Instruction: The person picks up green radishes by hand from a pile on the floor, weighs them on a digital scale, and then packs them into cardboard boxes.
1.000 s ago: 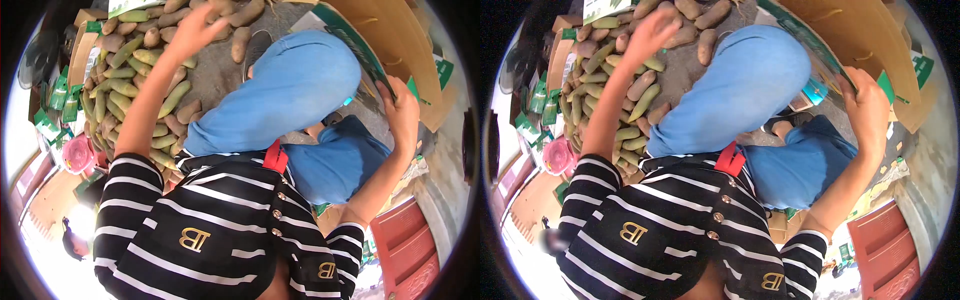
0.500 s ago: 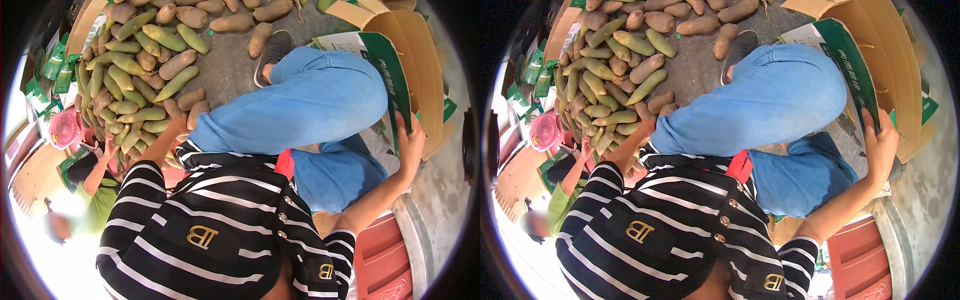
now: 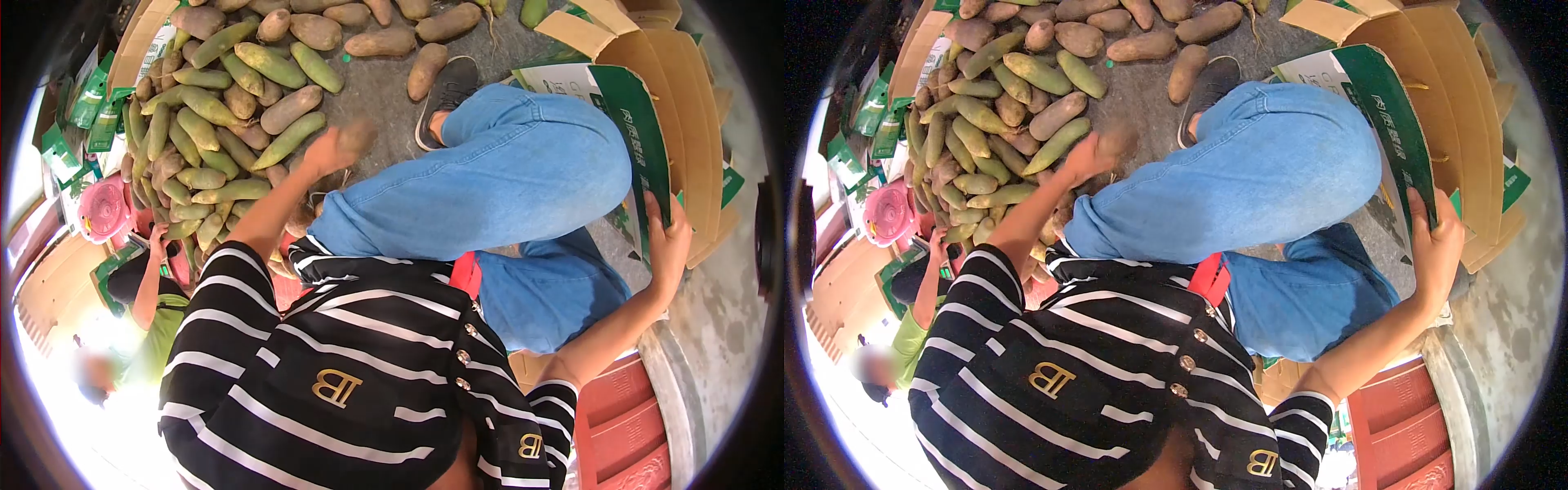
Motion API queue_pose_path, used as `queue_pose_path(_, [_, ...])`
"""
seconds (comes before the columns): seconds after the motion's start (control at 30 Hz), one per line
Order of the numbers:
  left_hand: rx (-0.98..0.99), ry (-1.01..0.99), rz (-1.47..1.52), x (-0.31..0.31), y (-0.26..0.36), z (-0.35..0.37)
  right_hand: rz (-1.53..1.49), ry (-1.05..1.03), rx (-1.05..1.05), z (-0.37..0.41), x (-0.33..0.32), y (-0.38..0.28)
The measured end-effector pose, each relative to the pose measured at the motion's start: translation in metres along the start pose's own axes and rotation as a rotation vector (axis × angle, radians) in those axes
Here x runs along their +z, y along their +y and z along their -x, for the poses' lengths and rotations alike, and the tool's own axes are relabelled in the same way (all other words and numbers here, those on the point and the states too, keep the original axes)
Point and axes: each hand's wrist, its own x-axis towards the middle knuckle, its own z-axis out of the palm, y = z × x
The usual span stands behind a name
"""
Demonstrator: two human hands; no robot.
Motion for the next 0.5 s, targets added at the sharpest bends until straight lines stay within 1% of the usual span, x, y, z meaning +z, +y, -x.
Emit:
queue_pose_path(0.03, [0.003,0.008,0.010,-0.017,0.022,-0.015,0.010,-0.003,-0.009,0.000,0.000,0.002])
queue_pose_path(0.1, [0.173,0.107,0.102,-0.037,0.036,-0.042,0.010,-0.013,0.013,0.001,-0.001,0.002])
queue_pose_path(0.2, [0.195,0.337,0.119,-0.056,0.039,-0.044,-0.008,-0.008,0.003,0.001,0.000,0.000])
queue_pose_path(0.23, [0.149,0.254,0.071,-0.055,0.024,-0.043,-0.015,-0.003,-0.009,0.001,0.000,-0.001])
queue_pose_path(0.3, [0.060,0.029,-0.166,-0.040,-0.011,-0.032,0.008,-0.012,0.015,0.001,0.000,-0.001])
queue_pose_path(0.37, [-0.121,-0.103,-0.322,0.011,-0.069,-0.024,0.017,-0.016,0.036,0.001,-0.001,-0.001])
queue_pose_path(0.43, [-0.122,-0.117,-0.476,0.029,-0.091,0.009,0.008,-0.011,0.053,0.000,0.000,-0.002])
queue_pose_path(0.5, [-0.183,-0.101,-0.484,0.034,-0.085,0.013,0.011,-0.013,0.071,-0.001,0.000,0.001])
